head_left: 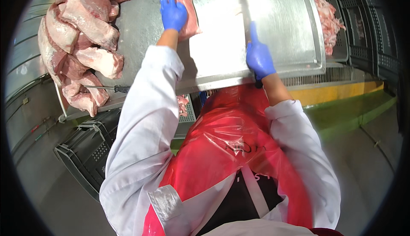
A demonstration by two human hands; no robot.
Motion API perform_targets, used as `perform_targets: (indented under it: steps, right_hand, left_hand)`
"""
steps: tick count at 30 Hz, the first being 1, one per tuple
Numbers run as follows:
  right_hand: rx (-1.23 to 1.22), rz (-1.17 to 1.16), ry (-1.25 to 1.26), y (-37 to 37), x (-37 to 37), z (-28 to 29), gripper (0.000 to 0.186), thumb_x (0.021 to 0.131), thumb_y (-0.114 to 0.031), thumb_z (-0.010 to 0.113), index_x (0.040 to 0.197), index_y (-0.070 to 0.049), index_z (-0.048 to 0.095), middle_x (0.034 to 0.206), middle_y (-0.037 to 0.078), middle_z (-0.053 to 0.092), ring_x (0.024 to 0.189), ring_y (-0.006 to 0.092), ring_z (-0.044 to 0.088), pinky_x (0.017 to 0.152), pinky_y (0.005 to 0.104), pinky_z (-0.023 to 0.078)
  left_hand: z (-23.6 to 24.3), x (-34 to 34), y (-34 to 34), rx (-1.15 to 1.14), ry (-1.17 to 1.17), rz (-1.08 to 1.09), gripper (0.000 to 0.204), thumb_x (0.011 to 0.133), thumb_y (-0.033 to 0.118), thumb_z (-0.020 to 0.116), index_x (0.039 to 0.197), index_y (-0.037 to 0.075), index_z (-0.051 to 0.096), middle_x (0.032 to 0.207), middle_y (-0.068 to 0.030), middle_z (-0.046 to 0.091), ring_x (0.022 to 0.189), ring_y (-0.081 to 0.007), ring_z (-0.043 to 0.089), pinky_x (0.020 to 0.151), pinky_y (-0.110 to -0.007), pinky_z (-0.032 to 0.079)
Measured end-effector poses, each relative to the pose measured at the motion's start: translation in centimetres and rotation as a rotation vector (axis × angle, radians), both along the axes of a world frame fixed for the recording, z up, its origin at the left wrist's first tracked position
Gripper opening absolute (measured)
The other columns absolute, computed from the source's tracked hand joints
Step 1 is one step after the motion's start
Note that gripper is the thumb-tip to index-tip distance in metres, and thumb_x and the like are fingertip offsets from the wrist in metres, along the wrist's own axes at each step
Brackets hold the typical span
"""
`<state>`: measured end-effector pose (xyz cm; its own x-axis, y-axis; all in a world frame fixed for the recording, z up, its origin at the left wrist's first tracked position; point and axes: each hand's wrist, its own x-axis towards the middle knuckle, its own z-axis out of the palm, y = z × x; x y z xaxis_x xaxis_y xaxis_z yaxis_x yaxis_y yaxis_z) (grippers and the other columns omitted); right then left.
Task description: The person uses a knife to trim fat and connective tissue from large cuts of raw meat on a stainless steel table. They repeatedly lift and rotate the meat to access different sides, separating the trimmed fat and placing it into a nearby bin while keeping the lean meat on the table.
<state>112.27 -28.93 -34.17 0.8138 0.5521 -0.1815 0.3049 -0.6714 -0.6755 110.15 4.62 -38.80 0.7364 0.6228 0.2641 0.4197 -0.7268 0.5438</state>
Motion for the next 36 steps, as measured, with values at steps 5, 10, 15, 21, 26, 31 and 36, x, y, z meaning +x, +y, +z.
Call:
perform_targets:
  steps: [5, 10, 15, 21, 26, 31, 36]
  right_hand:
    - [0.229, 0.123, -0.129, 10.4, 7.1, -0.9, 0.072, 0.096, -0.011, 0.043, 0.16, -0.016, 0.012, 0.087, 0.03, 0.068, 0.08, 0.0487, 0.067, 0.079, 0.0519, 0.051]
    - [0.176, 0.134, 0.321, 23.3, 14.9, -0.8, 0.083, 0.091, -0.01, 0.052, 0.16, -0.011, 0.007, 0.115, 0.031, 0.064, 0.091, 0.0432, 0.07, 0.08, 0.0506, 0.056]
    - [-0.062, 0.202, 0.192, 21.8, 8.5, -2.2, 0.076, 0.096, -0.016, 0.043, 0.161, -0.017, 0.003, 0.136, 0.031, 0.055, 0.113, 0.0432, 0.064, 0.094, 0.0511, 0.053]
    - [0.047, 0.342, 0.207, -3.3, -3.5, 1.1, 0.076, 0.091, -0.009, 0.047, 0.16, -0.014, 0.015, 0.086, 0.031, 0.067, 0.074, 0.0475, 0.065, 0.065, 0.0547, 0.051]
    - [0.124, -0.015, 0.184, -17.1, 2.0, 5.3, 0.072, 0.098, -0.015, 0.046, 0.162, -0.017, 0.013, 0.077, 0.023, 0.063, 0.066, 0.0371, 0.063, 0.06, 0.0468, 0.048]
    - [0.146, -0.482, 0.324, -25.4, 5.8, 6.8, 0.07, 0.098, -0.016, 0.046, 0.161, -0.015, 0.017, 0.068, 0.016, 0.056, 0.053, 0.0246, 0.055, 0.052, 0.0379, 0.046]
    - [0.163, -0.485, 0.022, -32.8, 6.7, 5.8, 0.071, 0.097, -0.016, 0.046, 0.162, -0.016, 0.016, 0.067, 0.011, 0.061, 0.053, 0.0183, 0.058, 0.05, 0.034, 0.049]
  left_hand:
    - [0.4, -5.1, -3.1, 0.012, 0.004, -0.002, 0.047, 0.092, 0.018, 0.052, 0.138, 0.006, 0.052, 0.152, -0.034, 0.034, 0.139, -0.0506, 0.035, 0.117, -0.054, 0.028]
    - [1.6, -6.2, -5.9, -0.019, 0.001, -0.008, 0.046, 0.092, 0.016, 0.054, 0.137, 0.004, 0.053, 0.151, -0.0344, 0.034, 0.138, -0.0524, 0.035, 0.116, -0.054, 0.028]
    - [1.0, -5.6, -5.4, -0.004, 0.023, 0.095, 0.047, 0.093, 0.019, 0.054, 0.138, 0.004, 0.052, 0.152, -0.0338, 0.034, 0.139, -0.052, 0.035, 0.117, -0.055, 0.027]
    - [3.7, -3.9, -3.4, 0.108, 0.463, 0.212, 0.062, 0.094, 0.027, 0.056, 0.147, 0.001, 0.039, 0.156, -0.0314, 0.028, 0.147, -0.047, 0.023, 0.119, -0.059, 0.019]
    - [0.6, 0.6, -16.4, -0.051, 0.093, -0.089, 0.091, 0.085, 0.045, 0.068, 0.151, -0.006, 0.03, 0.159, -0.0336, 0.02, 0.149, -0.0464, 0.018, 0.12, -0.059, 0.013]
    - [0.5, 8.5, -20.7, 0.032, 0.187, -0.235, 0.081, 0.088, 0.041, 0.068, 0.151, 0.001, 0.037, 0.16, -0.0282, 0.024, 0.149, -0.0434, 0.023, 0.121, -0.055, 0.018]
    - [-1.1, 17.1, -32.8, 0.002, 0.167, -0.468, 0.055, 0.102, 0.028, 0.044, 0.147, -0.002, 0.042, 0.157, -0.0227, 0.036, 0.145, -0.0411, 0.033, 0.119, -0.051, 0.025]
